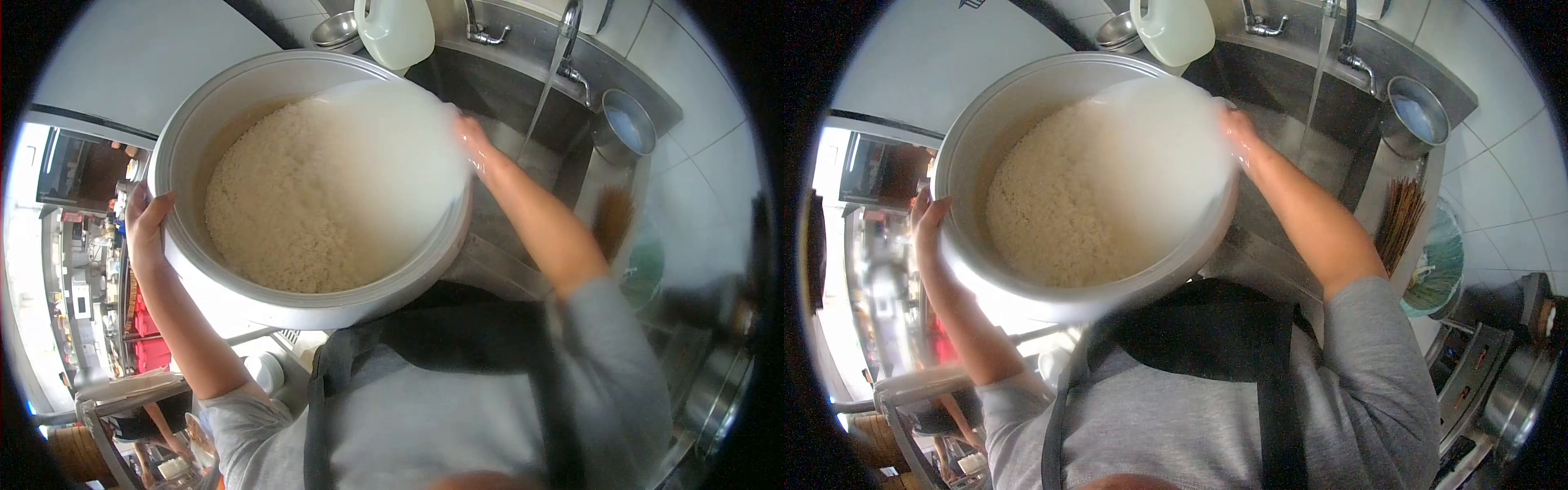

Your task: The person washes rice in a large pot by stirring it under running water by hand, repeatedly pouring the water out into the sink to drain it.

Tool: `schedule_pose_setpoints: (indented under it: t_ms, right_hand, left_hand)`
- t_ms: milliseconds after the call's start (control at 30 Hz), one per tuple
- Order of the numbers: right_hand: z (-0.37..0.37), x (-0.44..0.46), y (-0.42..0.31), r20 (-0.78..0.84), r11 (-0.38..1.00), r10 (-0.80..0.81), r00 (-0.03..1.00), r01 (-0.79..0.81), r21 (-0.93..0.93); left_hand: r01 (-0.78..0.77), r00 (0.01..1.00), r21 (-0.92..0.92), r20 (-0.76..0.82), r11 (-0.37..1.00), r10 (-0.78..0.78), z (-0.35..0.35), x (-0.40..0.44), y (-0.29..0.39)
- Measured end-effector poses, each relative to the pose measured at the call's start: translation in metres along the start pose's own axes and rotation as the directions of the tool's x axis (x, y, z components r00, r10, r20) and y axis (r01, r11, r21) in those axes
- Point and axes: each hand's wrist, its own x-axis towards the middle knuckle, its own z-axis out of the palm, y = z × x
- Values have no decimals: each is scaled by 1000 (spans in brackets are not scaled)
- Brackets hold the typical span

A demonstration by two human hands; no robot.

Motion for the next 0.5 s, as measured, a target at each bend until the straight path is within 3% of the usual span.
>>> schedule_pose_setpoints:
  t_ms: [67,167,267,367,433,500]
  right_hand:
    - [-4,-5,-2,51,1000,-27,998,28,-5]
    - [0,-15,-9,-7,994,22,1000,-21,107]
    - [-4,6,11,94,998,-48,994,51,-25]
    - [-3,3,8,28,991,91,995,-93,91]
    - [-4,8,12,50,998,17,999,-14,-54]
    - [-5,-3,1,48,1000,20,999,-19,-21]
  left_hand:
    - [-7,1000,2,-12,1000,8,5,-3,7]
    - [-10,1000,-27,18,1000,10,0,2,3]
    - [-10,999,-53,39,999,12,0,2,5]
    - [-4,1000,-29,31,1000,5,2,1,9]
    - [-7,1000,-11,25,1000,7,2,2,8]
    - [-17,1000,-3,24,1000,17,0,6,6]
